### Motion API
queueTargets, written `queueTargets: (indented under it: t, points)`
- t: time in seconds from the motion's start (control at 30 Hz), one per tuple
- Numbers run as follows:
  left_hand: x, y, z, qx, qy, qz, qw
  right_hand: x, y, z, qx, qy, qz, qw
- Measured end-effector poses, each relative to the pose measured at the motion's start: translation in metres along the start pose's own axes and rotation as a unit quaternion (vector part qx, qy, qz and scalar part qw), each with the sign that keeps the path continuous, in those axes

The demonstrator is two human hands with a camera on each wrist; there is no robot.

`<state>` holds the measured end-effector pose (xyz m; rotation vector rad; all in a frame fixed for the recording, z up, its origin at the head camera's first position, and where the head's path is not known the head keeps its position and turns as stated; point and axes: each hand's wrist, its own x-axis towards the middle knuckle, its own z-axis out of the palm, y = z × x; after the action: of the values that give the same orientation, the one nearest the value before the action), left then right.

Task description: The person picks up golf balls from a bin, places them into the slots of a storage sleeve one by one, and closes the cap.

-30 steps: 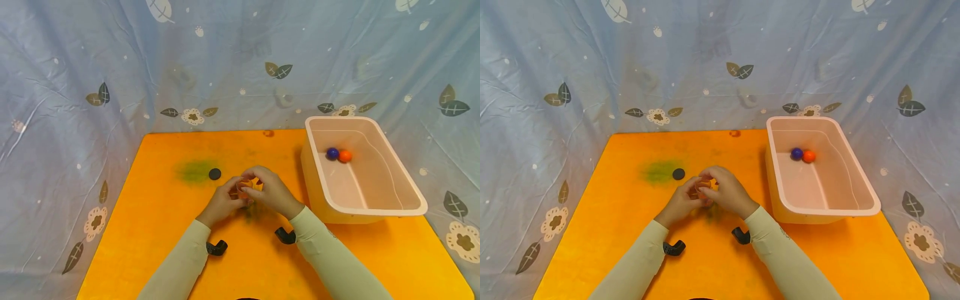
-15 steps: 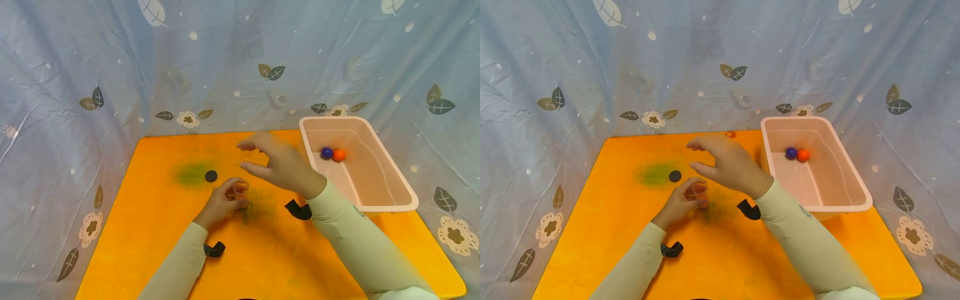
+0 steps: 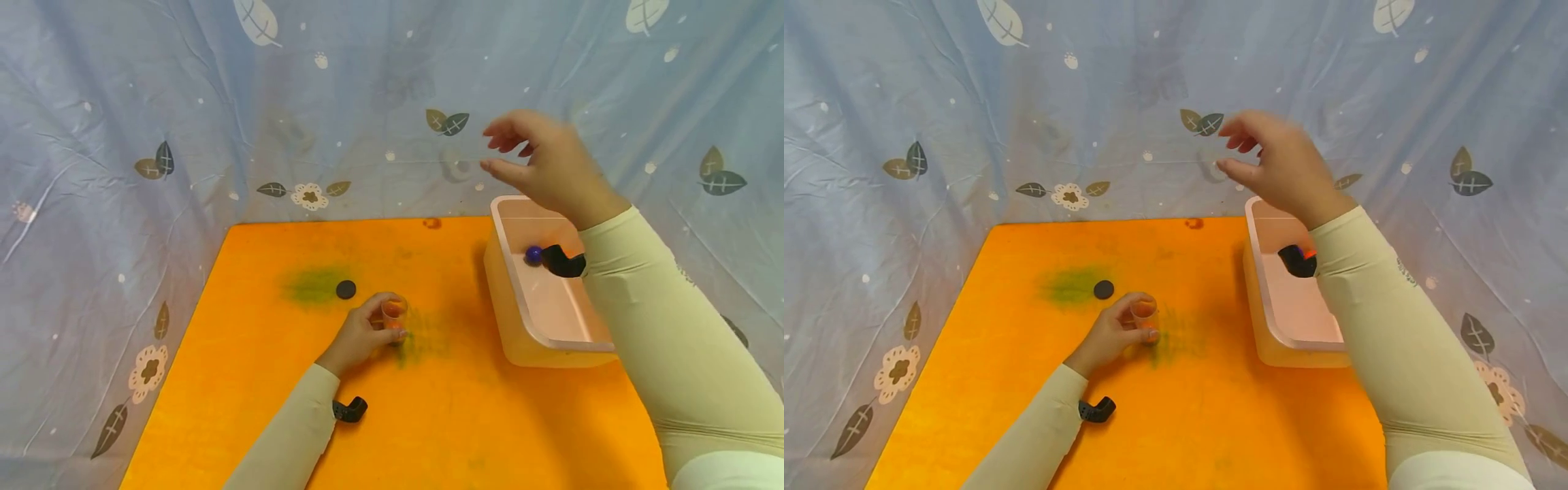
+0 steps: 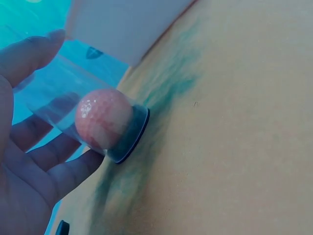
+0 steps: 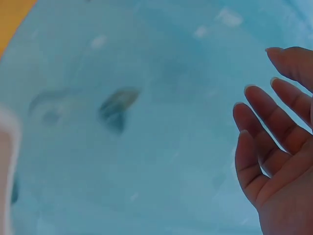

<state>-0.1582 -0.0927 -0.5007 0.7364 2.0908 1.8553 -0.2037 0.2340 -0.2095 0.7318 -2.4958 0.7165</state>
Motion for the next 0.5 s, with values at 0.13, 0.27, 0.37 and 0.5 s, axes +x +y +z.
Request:
queueTargets:
  t: [0.13,0.27,0.37,0.5]
  points:
    - [0.002,-0.001,0.0,-0.004,-0.002,0.004,1.0,-0.002,0.05,-0.003,-0.032,-0.06,0.102,0.992]
    - [0.003,-0.002,0.0,0.01,0.004,0.006,0.9999,-0.021,0.104,0.01,-0.055,-0.121,0.156,0.979]
    - [0.003,-0.003,0.002,0.016,0.004,0.006,0.9998,-0.038,0.135,0.021,-0.071,-0.162,0.177,0.968]
    - [0.0,-0.003,0.003,0.014,0.0,0.005,0.9999,-0.058,0.165,0.037,-0.116,-0.235,0.181,0.948]
